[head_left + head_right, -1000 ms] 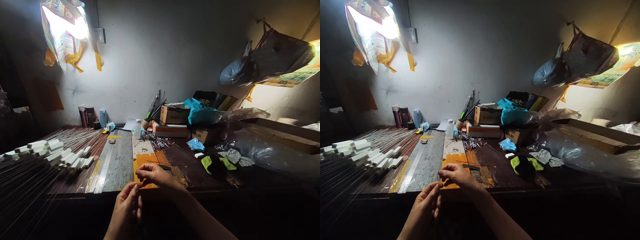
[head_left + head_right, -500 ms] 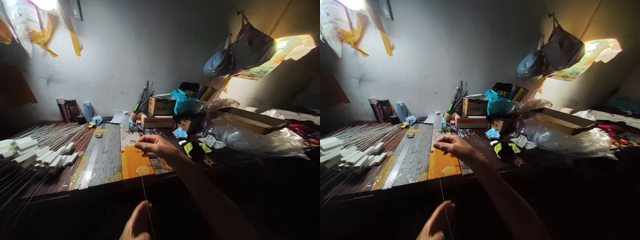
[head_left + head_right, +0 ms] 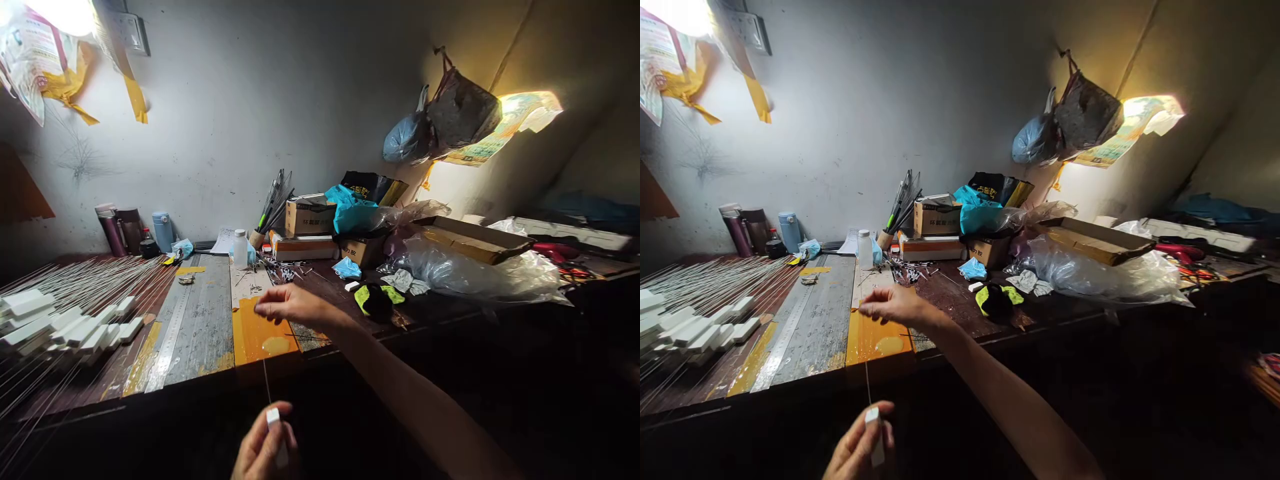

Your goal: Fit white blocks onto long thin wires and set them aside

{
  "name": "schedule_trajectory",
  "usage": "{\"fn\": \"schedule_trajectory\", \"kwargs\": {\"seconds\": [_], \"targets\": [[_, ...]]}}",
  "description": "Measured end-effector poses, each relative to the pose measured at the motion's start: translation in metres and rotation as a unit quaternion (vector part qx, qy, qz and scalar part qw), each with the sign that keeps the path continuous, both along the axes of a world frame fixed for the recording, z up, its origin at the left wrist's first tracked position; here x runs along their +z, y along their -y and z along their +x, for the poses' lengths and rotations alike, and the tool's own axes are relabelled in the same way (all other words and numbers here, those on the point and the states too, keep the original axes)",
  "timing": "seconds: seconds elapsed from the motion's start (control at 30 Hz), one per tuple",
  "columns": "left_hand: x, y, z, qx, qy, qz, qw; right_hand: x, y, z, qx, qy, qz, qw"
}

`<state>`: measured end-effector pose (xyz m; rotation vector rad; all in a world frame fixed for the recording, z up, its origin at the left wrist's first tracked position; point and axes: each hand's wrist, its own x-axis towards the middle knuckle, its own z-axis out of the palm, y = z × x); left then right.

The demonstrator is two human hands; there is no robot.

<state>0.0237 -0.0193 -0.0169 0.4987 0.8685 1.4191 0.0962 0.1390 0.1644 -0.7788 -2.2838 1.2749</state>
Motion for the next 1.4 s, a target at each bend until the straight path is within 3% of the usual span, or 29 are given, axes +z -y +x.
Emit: {"fn": "schedule_trajectory", "kwargs": {"seconds": [0.07,0.17,0.27,0.37,0.53,0.7,0.9,1.07,1.2,1.4], "targets": [[0.025,-0.006,-0.025,0.032,-0.017,0.002,0.999,-0.021,-0.004,0.005,-0.011,0.049,0.022,0.998],[0.054,-0.018,-0.071,0.11,-0.033,0.002,0.993,-0.045,-0.022,0.02,-0.095,0.103,0.093,0.986],[0.069,-0.026,-0.11,0.167,-0.026,-0.053,0.984,-0.065,-0.044,0.04,-0.166,0.15,0.157,0.962],[0.075,-0.022,-0.126,0.154,-0.082,-0.036,0.984,-0.085,-0.061,0.051,-0.183,0.187,0.185,0.947],[0.064,-0.002,-0.111,0.096,-0.158,-0.005,0.983,-0.109,-0.075,0.055,-0.194,0.188,0.212,0.939],[0.043,0.009,-0.105,0.091,-0.157,0.009,0.983,-0.106,-0.071,0.056,-0.189,0.128,0.221,0.948],[0.023,0.02,-0.113,0.112,-0.214,-0.016,0.97,-0.091,-0.02,0.063,-0.197,0.0,0.215,0.957],[0.016,0.024,-0.1,0.087,-0.2,-0.005,0.976,-0.085,0.022,0.054,-0.192,-0.079,0.253,0.945],[0.017,0.025,-0.094,0.054,-0.184,0.003,0.981,-0.09,0.039,0.043,-0.175,-0.089,0.272,0.942],[0.02,0.023,-0.097,-0.039,-0.174,0.034,0.983,-0.108,0.065,0.033,-0.098,-0.065,0.203,0.972]]}}
